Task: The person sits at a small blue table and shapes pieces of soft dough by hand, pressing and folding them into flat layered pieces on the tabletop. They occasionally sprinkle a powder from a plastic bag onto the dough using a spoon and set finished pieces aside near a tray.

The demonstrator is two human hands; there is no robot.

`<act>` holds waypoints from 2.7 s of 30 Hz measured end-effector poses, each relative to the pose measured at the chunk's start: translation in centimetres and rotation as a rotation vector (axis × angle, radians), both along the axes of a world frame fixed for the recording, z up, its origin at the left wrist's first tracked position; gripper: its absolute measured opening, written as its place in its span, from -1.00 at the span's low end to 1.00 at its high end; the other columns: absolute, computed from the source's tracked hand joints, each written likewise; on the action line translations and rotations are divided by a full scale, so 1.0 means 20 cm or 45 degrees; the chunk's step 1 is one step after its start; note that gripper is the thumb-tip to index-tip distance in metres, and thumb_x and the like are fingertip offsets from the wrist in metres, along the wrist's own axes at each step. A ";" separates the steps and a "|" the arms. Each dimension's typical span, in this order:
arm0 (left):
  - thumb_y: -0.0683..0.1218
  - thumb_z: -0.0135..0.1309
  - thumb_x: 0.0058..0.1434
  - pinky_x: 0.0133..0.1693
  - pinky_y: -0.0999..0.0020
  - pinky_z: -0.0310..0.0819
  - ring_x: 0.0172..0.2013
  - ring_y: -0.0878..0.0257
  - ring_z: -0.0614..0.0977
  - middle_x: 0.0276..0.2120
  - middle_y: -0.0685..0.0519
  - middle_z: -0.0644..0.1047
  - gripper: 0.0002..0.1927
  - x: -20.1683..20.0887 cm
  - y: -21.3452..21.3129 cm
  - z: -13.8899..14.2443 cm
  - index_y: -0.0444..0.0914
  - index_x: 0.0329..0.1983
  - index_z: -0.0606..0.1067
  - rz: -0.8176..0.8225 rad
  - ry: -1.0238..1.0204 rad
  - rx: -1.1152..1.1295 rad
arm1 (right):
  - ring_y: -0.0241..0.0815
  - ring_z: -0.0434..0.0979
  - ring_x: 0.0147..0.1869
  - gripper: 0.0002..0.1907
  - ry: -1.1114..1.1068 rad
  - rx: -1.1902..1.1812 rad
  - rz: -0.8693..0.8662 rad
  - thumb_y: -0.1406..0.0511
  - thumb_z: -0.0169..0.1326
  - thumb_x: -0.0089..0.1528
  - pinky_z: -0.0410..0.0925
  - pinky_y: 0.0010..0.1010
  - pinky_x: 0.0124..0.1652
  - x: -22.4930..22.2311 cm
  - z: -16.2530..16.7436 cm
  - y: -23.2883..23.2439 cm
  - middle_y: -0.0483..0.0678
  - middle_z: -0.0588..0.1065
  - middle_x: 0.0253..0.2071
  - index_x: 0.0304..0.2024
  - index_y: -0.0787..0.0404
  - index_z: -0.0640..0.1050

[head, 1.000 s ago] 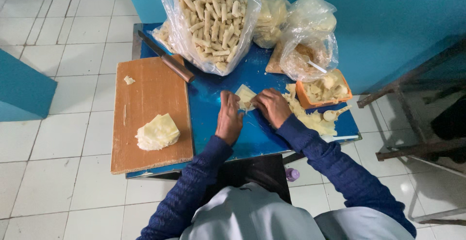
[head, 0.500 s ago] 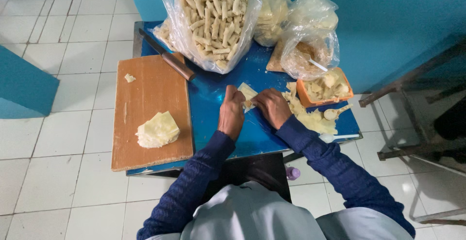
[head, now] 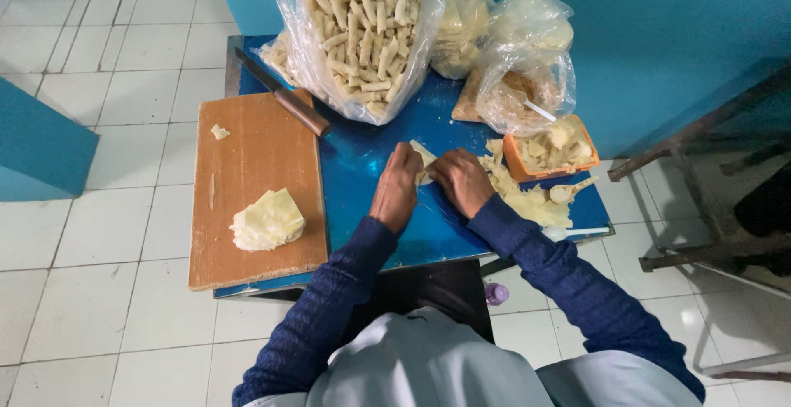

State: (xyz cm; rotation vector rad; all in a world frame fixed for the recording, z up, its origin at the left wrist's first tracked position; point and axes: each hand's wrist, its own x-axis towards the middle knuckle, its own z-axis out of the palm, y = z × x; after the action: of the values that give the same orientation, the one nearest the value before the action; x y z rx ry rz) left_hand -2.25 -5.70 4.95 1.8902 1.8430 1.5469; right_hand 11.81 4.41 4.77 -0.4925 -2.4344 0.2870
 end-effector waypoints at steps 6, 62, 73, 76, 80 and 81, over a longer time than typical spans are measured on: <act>-0.40 -0.12 0.25 -0.18 0.00 0.45 -0.15 -0.26 0.51 -0.15 -0.23 0.37 -0.81 0.01 -0.01 0.02 -0.37 -0.10 0.33 0.005 -0.125 -0.005 | 0.10 0.50 -0.08 -0.91 -0.052 -0.037 -0.011 0.35 0.12 0.27 0.35 -0.12 -0.03 -0.02 0.03 0.01 0.06 0.55 -0.25 -0.27 0.25 0.61; -0.27 0.28 -0.09 -0.11 0.02 0.36 -0.05 -0.13 0.40 -0.10 -0.14 0.36 -0.73 -0.03 -0.05 -0.05 -0.28 -0.28 0.54 0.445 0.057 -0.139 | -0.04 0.41 -0.06 -0.84 -0.153 0.282 0.085 0.39 0.20 0.15 0.35 -0.27 -0.02 -0.11 0.02 0.04 -0.05 0.45 -0.20 -0.19 0.22 0.60; -0.27 0.16 0.01 -0.05 0.06 0.34 -0.08 -0.11 0.39 -0.15 -0.10 0.39 -0.76 0.00 -0.03 -0.03 -0.20 -0.25 0.64 0.362 0.046 -0.061 | -0.03 0.43 -0.10 -0.89 -0.123 0.205 0.089 0.37 0.21 0.21 0.35 -0.25 -0.04 -0.10 0.03 0.02 -0.06 0.49 -0.22 -0.21 0.22 0.61; -0.23 0.18 0.02 -0.06 0.06 0.34 -0.08 -0.10 0.38 -0.16 -0.09 0.39 -0.82 -0.01 -0.02 -0.01 -0.21 -0.27 0.63 0.356 0.102 -0.113 | -0.03 0.45 -0.07 -0.89 -0.099 0.122 0.083 0.34 0.21 0.25 0.36 -0.23 -0.03 -0.10 0.02 0.03 -0.06 0.53 -0.19 -0.19 0.23 0.60; -0.17 0.24 -0.01 -0.12 0.04 0.31 -0.06 -0.11 0.38 -0.15 -0.10 0.39 -0.83 -0.03 0.00 0.00 -0.24 -0.31 0.61 0.372 0.145 -0.095 | -0.02 0.47 -0.08 -0.85 -0.146 0.000 -0.003 0.29 0.21 0.28 0.36 -0.19 -0.05 -0.10 0.00 0.04 -0.05 0.54 -0.24 -0.15 0.23 0.61; -0.16 0.25 0.02 -0.12 0.04 0.31 -0.06 -0.10 0.38 -0.16 -0.09 0.38 -0.87 -0.03 0.01 0.00 -0.22 -0.34 0.60 0.382 0.112 -0.106 | -0.03 0.47 -0.05 -0.84 -0.140 0.108 0.022 0.32 0.19 0.24 0.37 -0.20 -0.02 -0.09 -0.01 0.04 -0.05 0.54 -0.20 -0.13 0.22 0.61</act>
State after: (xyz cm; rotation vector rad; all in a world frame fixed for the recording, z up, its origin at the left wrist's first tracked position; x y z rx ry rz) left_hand -2.82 -5.60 4.93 1.7356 2.2787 1.4560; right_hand 9.95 5.29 4.58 -0.4611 -2.5468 0.1674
